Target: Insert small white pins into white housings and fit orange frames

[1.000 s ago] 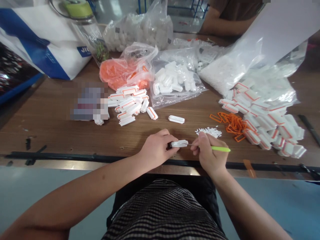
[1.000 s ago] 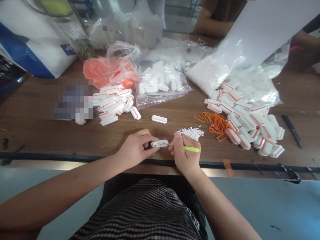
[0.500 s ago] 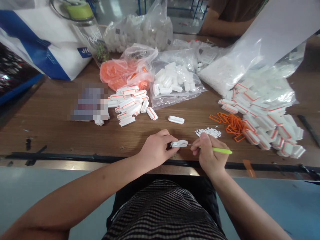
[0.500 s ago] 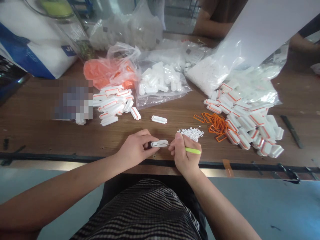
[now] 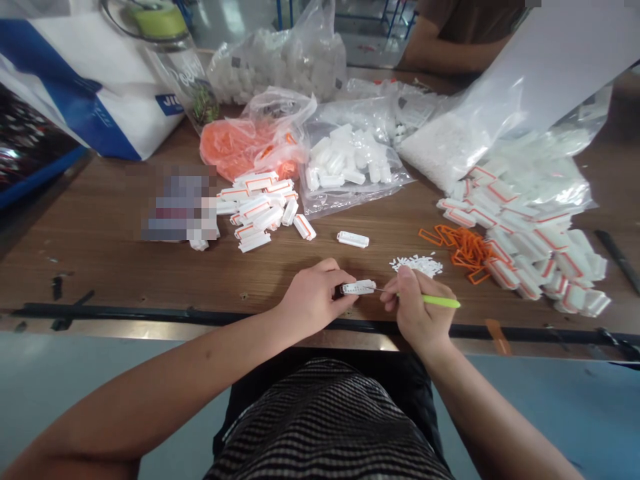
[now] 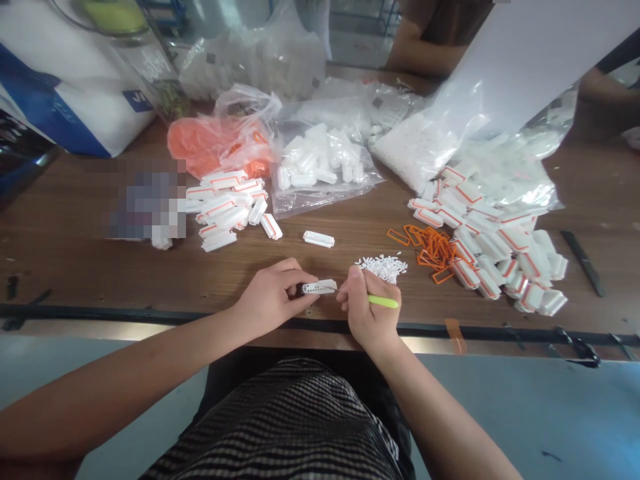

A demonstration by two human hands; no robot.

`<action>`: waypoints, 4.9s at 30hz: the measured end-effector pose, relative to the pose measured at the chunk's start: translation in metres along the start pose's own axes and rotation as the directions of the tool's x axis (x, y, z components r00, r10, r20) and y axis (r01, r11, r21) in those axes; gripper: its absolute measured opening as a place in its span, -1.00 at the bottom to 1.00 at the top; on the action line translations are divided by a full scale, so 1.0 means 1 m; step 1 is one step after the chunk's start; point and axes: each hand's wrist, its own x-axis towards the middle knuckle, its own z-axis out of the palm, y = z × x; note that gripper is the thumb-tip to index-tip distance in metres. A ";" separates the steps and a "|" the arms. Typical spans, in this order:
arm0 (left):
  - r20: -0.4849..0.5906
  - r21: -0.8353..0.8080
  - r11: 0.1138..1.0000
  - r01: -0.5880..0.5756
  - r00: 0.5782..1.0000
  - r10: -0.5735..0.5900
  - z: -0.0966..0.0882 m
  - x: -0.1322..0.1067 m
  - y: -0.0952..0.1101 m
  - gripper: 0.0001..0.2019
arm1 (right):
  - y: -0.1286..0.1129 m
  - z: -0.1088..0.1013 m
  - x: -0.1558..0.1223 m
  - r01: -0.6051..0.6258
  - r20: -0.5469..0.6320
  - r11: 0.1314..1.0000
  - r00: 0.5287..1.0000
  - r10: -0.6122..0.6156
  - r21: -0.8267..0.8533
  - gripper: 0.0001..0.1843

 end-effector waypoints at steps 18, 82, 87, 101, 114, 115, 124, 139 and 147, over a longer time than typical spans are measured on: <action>0.016 0.009 1.000 0.003 1.000 -0.003 0.000 0.000 -0.001 -0.86 | -0.002 0.002 0.004 -0.047 -0.117 0.991 0.991 0.061 0.121 -0.46; 0.001 -0.007 1.000 -0.003 1.000 0.003 0.001 0.000 -0.002 -0.87 | 0.004 0.000 -0.001 0.009 -0.061 1.000 0.998 -0.007 0.029 -0.48; -0.004 -0.008 1.000 -0.017 1.000 0.017 0.000 0.000 -0.002 -0.87 | 0.005 -0.001 -0.001 -0.003 -0.027 1.000 1.000 0.003 0.018 -0.48; 0.001 0.003 1.000 -0.005 1.000 0.005 0.001 0.000 -0.003 -0.86 | 0.003 -0.002 0.002 -0.023 0.023 1.000 0.999 0.023 0.010 -0.47; -0.002 0.012 1.000 -0.008 1.000 0.008 0.000 0.000 -0.001 -0.87 | 0.002 -0.001 0.002 -0.015 0.028 1.000 0.999 0.015 -0.014 -0.47; -0.004 0.010 1.000 -0.009 1.000 0.009 0.000 0.000 -0.001 -0.87 | 0.002 -0.001 0.003 -0.005 0.033 1.000 0.999 0.006 -0.025 -0.47; -0.004 -0.006 1.000 -0.005 1.000 0.005 0.000 0.000 0.000 -0.87 | 0.001 -0.001 0.000 0.035 0.007 0.999 0.999 -0.035 -0.029 -0.49; -0.006 0.003 1.000 -0.001 1.000 0.001 0.000 0.000 0.000 -0.87 | -0.002 -0.001 0.003 0.010 -0.003 0.999 1.000 -0.010 -0.039 -0.47; 0.005 0.015 1.000 -0.003 1.000 0.003 0.001 0.000 -0.002 -0.87 | 0.003 0.002 0.002 -0.047 -0.087 0.997 0.995 0.052 0.058 -0.46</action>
